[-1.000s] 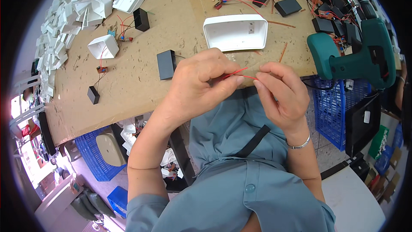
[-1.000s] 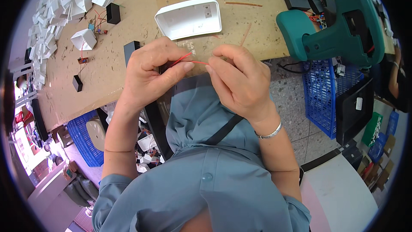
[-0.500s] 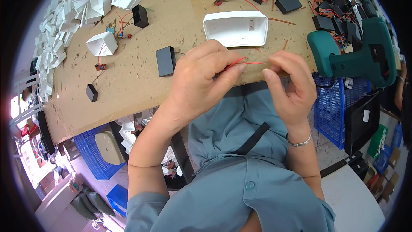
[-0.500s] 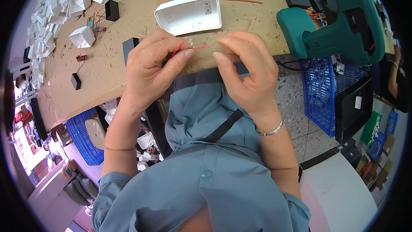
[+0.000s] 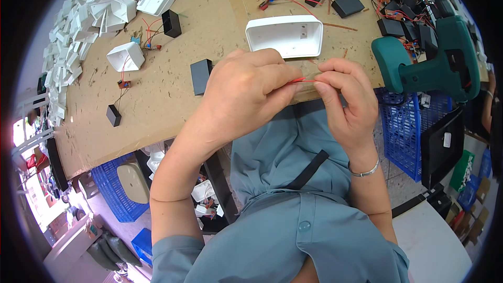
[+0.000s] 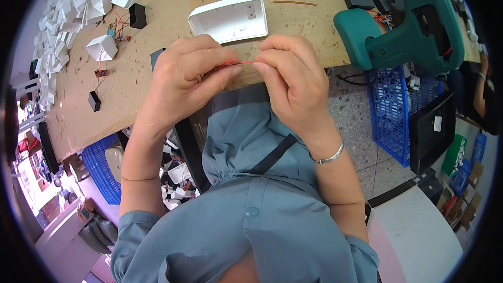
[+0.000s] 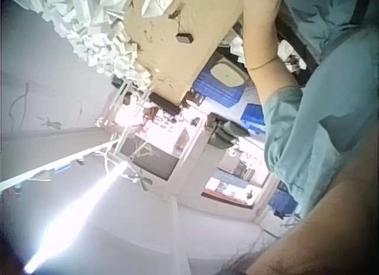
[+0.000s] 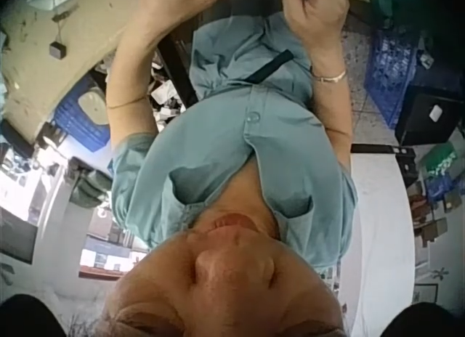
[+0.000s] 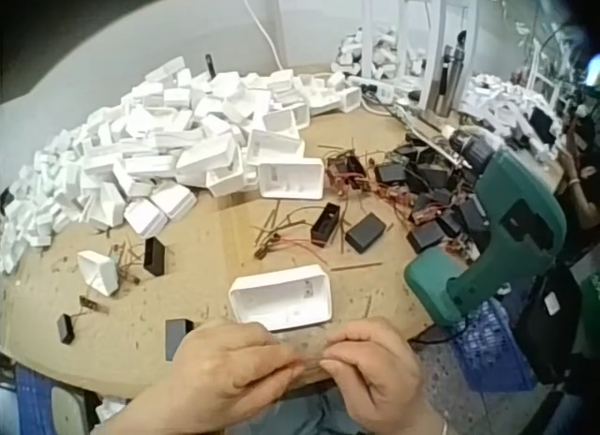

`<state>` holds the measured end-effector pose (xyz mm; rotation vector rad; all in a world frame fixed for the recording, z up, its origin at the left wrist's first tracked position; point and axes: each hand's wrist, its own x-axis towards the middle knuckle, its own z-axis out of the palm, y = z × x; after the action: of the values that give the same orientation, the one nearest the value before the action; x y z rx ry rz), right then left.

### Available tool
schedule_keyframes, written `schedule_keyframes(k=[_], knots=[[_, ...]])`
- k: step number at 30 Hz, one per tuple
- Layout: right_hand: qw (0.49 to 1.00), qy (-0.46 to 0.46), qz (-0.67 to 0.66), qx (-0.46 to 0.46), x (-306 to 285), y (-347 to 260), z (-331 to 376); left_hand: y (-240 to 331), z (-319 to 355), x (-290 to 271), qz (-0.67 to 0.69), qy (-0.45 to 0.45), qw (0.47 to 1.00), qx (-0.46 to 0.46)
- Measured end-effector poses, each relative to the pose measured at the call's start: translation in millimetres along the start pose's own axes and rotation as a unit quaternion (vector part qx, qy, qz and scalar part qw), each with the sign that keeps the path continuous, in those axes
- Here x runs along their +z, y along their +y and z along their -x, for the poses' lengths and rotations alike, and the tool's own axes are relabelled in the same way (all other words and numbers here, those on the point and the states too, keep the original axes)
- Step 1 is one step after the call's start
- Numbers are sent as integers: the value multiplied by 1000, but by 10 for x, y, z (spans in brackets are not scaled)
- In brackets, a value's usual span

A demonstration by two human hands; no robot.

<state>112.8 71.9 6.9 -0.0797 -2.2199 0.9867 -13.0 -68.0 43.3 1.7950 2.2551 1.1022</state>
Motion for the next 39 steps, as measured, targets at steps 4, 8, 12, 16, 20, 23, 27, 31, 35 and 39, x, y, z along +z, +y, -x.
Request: schedule_keyframes(k=[4,8,12,16,20,23,27,31,35,39], knots=[[999,39,-9,28,-21,-15,-33,-31,10,67,19,55,998,-31],[994,74,6,85,52,53,-178,-56,23,110,-49,117,992,-15],[993,48,104,25,157,217,-265,-42,-18,172,-119,181,976,-7],[989,48,138,9,116,298,-306,19,-69,275,-76,208,975,-21],[995,47,58,60,53,203,-293,49,-103,344,-67,215,974,-16],[994,61,87,22,-154,161,-157,49,-109,344,-56,208,976,-42],[990,128,37,46,-462,113,128,55,-127,247,-54,181,980,-63],[976,183,37,113,-662,90,383,11,-174,280,-105,179,976,-67],[970,181,106,125,-820,118,487,-4,-202,437,-65,242,964,-89],[964,185,147,124,-880,108,393,-12,-242,481,-149,251,954,-74]])
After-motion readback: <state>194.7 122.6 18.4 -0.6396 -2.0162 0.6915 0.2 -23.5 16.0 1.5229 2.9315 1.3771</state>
